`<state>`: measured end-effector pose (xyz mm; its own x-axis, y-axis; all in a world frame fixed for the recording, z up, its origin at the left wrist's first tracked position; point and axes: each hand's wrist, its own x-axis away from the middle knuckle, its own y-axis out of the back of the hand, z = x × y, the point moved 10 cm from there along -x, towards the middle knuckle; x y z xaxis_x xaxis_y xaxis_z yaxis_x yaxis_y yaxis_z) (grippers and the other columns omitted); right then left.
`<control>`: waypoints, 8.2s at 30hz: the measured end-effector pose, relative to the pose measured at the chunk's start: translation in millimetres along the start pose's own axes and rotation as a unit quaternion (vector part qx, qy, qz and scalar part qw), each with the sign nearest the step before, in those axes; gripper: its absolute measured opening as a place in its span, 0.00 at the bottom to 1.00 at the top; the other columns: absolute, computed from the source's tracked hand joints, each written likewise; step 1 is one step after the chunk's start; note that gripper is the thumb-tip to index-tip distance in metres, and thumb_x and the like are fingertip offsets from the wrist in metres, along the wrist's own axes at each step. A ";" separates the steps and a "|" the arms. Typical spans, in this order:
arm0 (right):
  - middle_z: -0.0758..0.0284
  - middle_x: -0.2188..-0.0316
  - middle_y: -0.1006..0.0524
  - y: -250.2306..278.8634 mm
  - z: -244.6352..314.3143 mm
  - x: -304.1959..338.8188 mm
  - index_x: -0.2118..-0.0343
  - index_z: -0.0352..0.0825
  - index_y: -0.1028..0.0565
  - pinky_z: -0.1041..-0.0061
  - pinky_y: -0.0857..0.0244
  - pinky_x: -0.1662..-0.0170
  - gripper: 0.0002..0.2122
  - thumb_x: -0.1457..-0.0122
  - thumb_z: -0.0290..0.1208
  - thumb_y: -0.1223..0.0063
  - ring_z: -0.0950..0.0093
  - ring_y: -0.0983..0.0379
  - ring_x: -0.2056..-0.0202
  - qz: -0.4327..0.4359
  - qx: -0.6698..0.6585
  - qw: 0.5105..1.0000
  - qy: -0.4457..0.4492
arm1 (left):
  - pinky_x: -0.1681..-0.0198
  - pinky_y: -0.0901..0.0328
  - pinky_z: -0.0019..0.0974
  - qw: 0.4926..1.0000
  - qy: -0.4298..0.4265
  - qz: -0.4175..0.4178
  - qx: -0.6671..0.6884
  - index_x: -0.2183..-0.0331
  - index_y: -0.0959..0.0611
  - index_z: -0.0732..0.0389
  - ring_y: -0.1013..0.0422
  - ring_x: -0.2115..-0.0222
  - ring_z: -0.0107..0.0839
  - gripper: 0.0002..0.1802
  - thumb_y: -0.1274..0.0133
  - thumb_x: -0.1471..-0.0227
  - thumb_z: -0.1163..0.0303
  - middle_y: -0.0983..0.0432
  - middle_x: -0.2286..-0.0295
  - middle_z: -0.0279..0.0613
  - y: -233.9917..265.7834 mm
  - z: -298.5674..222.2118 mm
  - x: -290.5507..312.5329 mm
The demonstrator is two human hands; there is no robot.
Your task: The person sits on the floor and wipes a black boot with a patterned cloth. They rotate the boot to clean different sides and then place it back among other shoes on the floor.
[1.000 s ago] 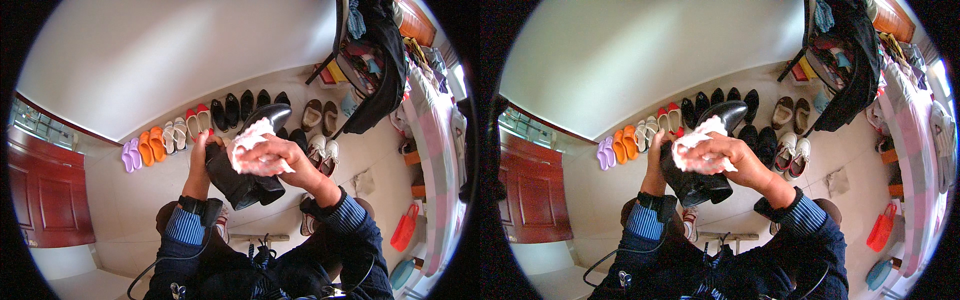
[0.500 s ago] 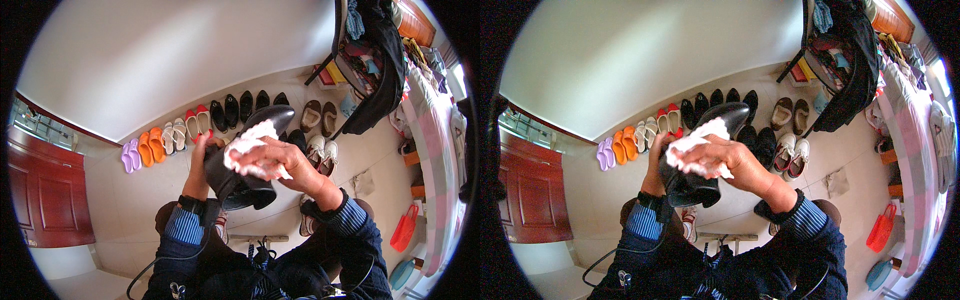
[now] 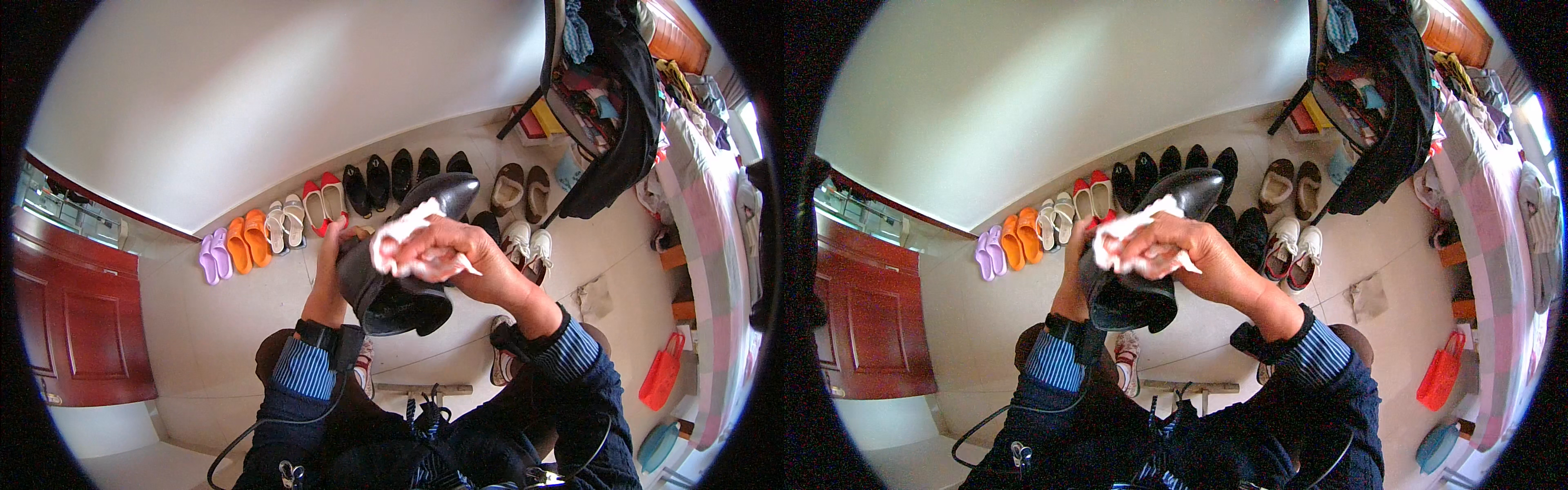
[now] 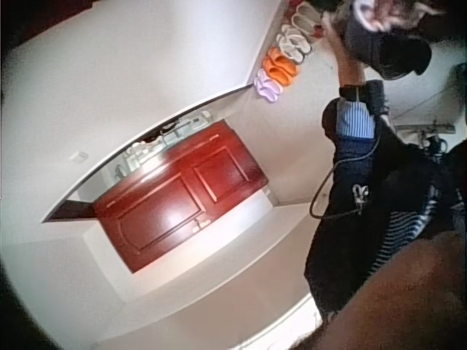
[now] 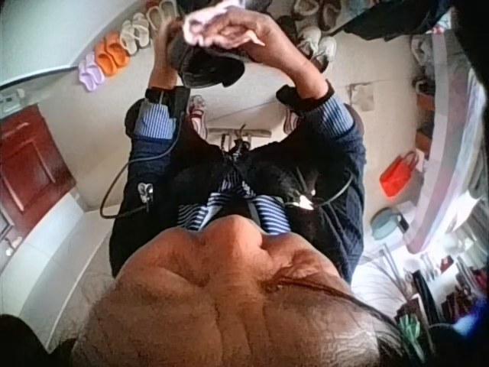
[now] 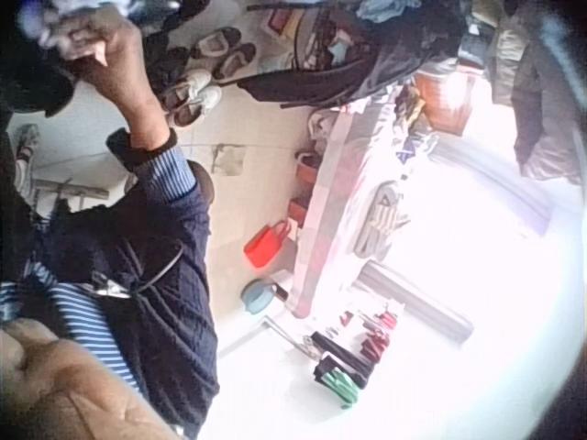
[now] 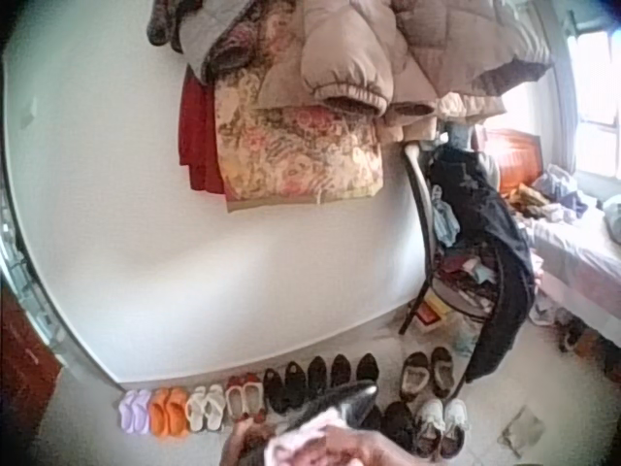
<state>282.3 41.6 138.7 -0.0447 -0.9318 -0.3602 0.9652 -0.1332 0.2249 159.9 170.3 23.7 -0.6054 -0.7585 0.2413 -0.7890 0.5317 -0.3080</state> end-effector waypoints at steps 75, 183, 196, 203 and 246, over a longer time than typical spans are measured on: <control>0.68 0.64 0.18 89.5 -53.7 5.0 0.57 0.35 0.20 0.80 0.29 0.56 0.13 0.42 0.13 0.48 0.77 0.21 0.61 -0.259 0.196 0.945 -0.036 | 0.46 0.32 0.35 0.997 -0.005 0.078 0.024 0.38 0.38 0.59 0.28 0.51 0.31 0.26 0.52 0.33 0.64 0.26 0.56 0.41 19.5 47.2 -1.0; 0.61 0.55 0.20 19.1 -30.0 -18.9 0.55 0.31 0.22 0.73 0.32 0.47 0.10 0.40 0.19 0.45 0.69 0.23 0.52 -0.244 0.023 0.969 0.015 | 0.30 0.51 0.44 0.878 -0.251 0.127 -0.387 0.35 0.38 0.54 0.45 0.34 0.37 0.35 0.47 0.39 0.59 0.39 0.36 0.42 -33.4 43.4 -11.4; 0.69 0.60 0.19 111.7 -20.2 2.8 0.55 0.33 0.22 0.85 0.33 0.60 0.08 0.33 0.24 0.50 0.84 0.28 0.63 -0.405 0.000 0.914 -0.028 | 0.79 0.36 0.31 0.957 0.064 -0.035 0.281 0.62 0.17 0.52 0.27 0.74 0.31 0.12 0.47 0.41 0.58 0.18 0.61 0.39 10.6 89.6 -28.5; 0.58 0.58 0.19 67.6 -30.7 -12.3 0.54 0.33 0.23 0.72 0.29 0.49 0.12 0.41 0.27 0.40 0.66 0.21 0.54 -0.266 0.241 0.930 0.080 | 0.43 0.32 0.43 0.970 -0.212 0.055 -0.105 0.49 0.20 0.55 0.26 0.49 0.38 0.20 0.44 0.42 0.62 0.22 0.50 0.41 1.4 77.8 -31.2; 0.65 0.64 0.21 68.8 -0.3 1.7 0.51 0.36 0.26 0.79 0.32 0.72 0.12 0.36 0.28 0.50 0.77 0.24 0.72 -0.336 -0.256 0.904 -0.068 | 0.84 0.49 0.27 0.894 0.154 0.001 0.420 0.64 0.21 0.57 0.38 0.79 0.28 0.16 0.48 0.39 0.54 0.26 0.65 0.44 26.7 99.3 -34.6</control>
<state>348.7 30.9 153.3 -0.6633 -0.7358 -0.1368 0.6989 -0.5437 -0.4646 170.3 173.4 -84.2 -0.7098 -0.5485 0.4420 -0.5082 -0.0358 -0.8605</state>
